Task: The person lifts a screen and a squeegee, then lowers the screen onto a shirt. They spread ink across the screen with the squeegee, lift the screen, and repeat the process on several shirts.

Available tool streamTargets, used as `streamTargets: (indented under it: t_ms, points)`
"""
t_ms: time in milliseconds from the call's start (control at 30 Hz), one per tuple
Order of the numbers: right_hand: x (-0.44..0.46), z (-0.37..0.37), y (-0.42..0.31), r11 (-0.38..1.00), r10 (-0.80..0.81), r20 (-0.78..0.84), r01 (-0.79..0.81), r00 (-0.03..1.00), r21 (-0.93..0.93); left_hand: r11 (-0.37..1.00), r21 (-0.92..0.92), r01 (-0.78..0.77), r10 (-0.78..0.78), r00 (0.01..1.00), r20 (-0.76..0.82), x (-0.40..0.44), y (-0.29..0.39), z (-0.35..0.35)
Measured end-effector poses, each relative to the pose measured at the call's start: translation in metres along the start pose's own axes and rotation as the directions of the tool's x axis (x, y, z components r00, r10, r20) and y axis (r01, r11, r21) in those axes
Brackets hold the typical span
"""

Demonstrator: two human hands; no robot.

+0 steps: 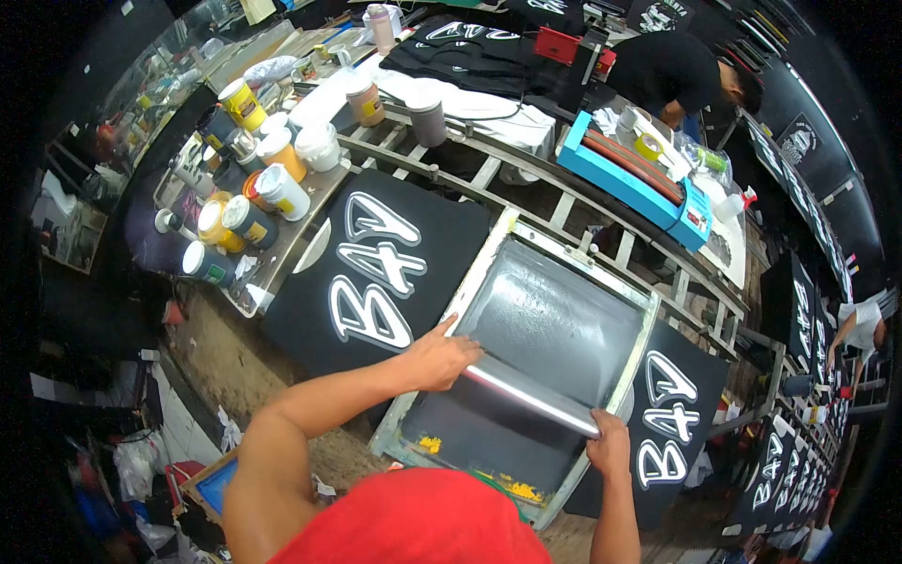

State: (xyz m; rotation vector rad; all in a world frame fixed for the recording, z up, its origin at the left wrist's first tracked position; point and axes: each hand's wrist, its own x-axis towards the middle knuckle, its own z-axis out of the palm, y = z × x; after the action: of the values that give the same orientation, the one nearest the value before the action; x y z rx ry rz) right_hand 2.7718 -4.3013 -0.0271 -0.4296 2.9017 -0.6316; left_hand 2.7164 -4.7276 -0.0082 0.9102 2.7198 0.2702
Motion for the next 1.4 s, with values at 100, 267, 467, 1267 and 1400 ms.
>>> streamTargets:
  t_ms: [100,267,467,1267,1400]
  points:
    - [0.007,0.002,-0.002,1.0,0.029,0.028,-0.029,0.999,-0.001,1.0,0.0,-0.019,0.019,0.997,-0.074,-0.001,-0.007,0.007]
    - [0.025,0.013,0.004,1.0,0.021,0.031,-0.021,0.999,-0.009,0.998,-0.062,-0.022,0.015,0.994,-0.111,0.007,-0.026,0.015]
    - [0.056,0.021,0.011,1.0,0.005,0.067,-0.004,0.998,-0.005,0.985,-0.154,-0.074,0.048,0.986,-0.161,0.023,-0.052,0.022]
    - [0.041,0.018,0.004,0.998,0.039,0.005,-0.039,0.999,-0.043,0.99,-0.134,-0.041,0.026,0.994,-0.108,0.026,-0.042,0.018]
    - [0.003,0.017,-0.002,0.998,0.058,0.001,-0.058,0.998,-0.002,0.996,-0.089,0.012,-0.024,0.991,-0.135,0.006,-0.015,0.017]
